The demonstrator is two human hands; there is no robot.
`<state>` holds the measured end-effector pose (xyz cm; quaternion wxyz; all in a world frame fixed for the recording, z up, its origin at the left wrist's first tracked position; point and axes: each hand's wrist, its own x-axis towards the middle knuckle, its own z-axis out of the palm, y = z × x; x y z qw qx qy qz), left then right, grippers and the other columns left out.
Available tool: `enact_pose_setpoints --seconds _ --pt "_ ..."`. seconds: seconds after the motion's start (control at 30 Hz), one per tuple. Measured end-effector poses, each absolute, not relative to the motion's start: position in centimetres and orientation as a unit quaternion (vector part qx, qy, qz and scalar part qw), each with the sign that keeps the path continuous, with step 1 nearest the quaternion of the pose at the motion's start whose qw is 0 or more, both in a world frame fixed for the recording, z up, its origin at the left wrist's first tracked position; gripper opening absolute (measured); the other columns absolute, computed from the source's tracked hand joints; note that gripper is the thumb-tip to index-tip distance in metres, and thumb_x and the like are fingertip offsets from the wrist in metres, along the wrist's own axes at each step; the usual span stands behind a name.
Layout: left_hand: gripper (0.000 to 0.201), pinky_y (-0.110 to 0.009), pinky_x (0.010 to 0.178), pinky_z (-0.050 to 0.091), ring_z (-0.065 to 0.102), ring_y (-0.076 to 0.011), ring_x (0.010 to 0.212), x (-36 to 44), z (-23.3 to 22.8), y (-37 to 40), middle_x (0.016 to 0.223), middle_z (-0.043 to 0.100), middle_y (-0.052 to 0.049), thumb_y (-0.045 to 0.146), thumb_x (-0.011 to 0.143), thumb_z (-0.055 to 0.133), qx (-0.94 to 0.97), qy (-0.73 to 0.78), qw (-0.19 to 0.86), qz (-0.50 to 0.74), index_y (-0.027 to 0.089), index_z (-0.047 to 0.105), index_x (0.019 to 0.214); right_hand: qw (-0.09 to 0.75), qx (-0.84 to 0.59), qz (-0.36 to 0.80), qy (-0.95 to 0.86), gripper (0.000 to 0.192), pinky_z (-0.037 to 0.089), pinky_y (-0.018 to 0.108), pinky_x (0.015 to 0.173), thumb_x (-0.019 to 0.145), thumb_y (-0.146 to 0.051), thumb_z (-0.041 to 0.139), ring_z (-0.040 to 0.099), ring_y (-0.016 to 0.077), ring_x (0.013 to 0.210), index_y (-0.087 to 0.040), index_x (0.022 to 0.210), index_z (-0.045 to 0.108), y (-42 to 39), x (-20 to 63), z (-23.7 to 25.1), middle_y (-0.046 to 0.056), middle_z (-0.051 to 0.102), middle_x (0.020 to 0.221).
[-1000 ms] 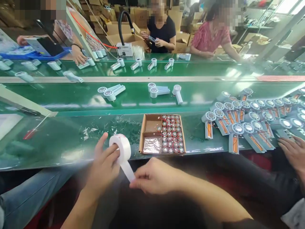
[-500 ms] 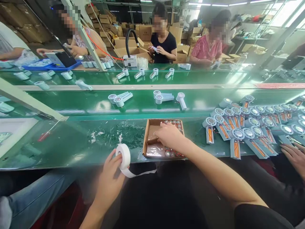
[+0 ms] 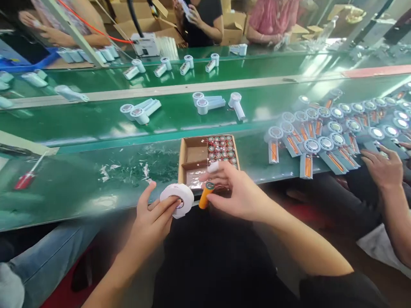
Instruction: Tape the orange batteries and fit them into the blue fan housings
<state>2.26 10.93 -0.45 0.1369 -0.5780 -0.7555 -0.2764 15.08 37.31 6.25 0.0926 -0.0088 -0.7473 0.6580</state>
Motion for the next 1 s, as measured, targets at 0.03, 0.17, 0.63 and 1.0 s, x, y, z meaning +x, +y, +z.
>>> enact_pose_setpoints --seconds 0.03,0.17,0.63,1.0 --pt "0.045 -0.06 0.108 0.059 0.022 -0.041 0.158 2.4 -0.4 11.2 0.116 0.075 -0.005 -0.002 0.086 0.061 -0.598 -0.742 0.118 -0.279 0.026 0.073 0.119 0.076 -0.021 0.643 -0.762 0.045 0.06 0.042 0.102 0.091 -0.016 0.071 0.072 0.0238 0.114 -0.025 0.128 0.047 37.3 15.4 6.0 0.011 0.069 0.131" --pt "0.033 -0.055 0.107 0.061 0.023 -0.0426 0.157 2.7 0.6 12.5 0.118 0.073 -0.006 -0.004 0.085 0.062 -0.695 -0.676 0.117 -0.216 0.018 0.075 0.106 -0.004 -0.034 0.552 -0.833 0.065 0.062 0.037 0.097 0.088 -0.007 0.065 0.072 0.023 0.115 -0.025 0.145 0.038 37.7 16.1 5.3 0.011 0.068 0.135" --pt "0.034 -0.042 0.099 0.064 0.054 -0.0347 0.137 3.5 2.5 14.0 0.127 0.069 -0.003 -0.003 0.083 0.066 -0.712 -0.671 0.188 -0.085 0.017 0.076 0.107 0.034 -0.137 0.684 -0.716 0.031 0.061 0.035 0.092 0.095 -0.025 0.072 0.074 0.0229 0.101 -0.025 0.125 0.066 36.0 18.7 0.6 0.002 0.076 0.113" --pt "0.038 -0.035 0.072 0.047 0.063 -0.0152 0.077 9.2 -1.8 16.2 0.088 0.078 -0.001 0.017 0.089 0.075 -0.587 -0.759 0.16 -0.232 0.02 0.067 0.126 0.367 -0.265 0.793 -0.407 0.047 0.066 0.036 0.085 0.082 -0.029 0.09 0.077 0.0233 0.094 -0.023 0.123 0.067 35.1 17.8 -0.5 0.006 0.077 0.106"
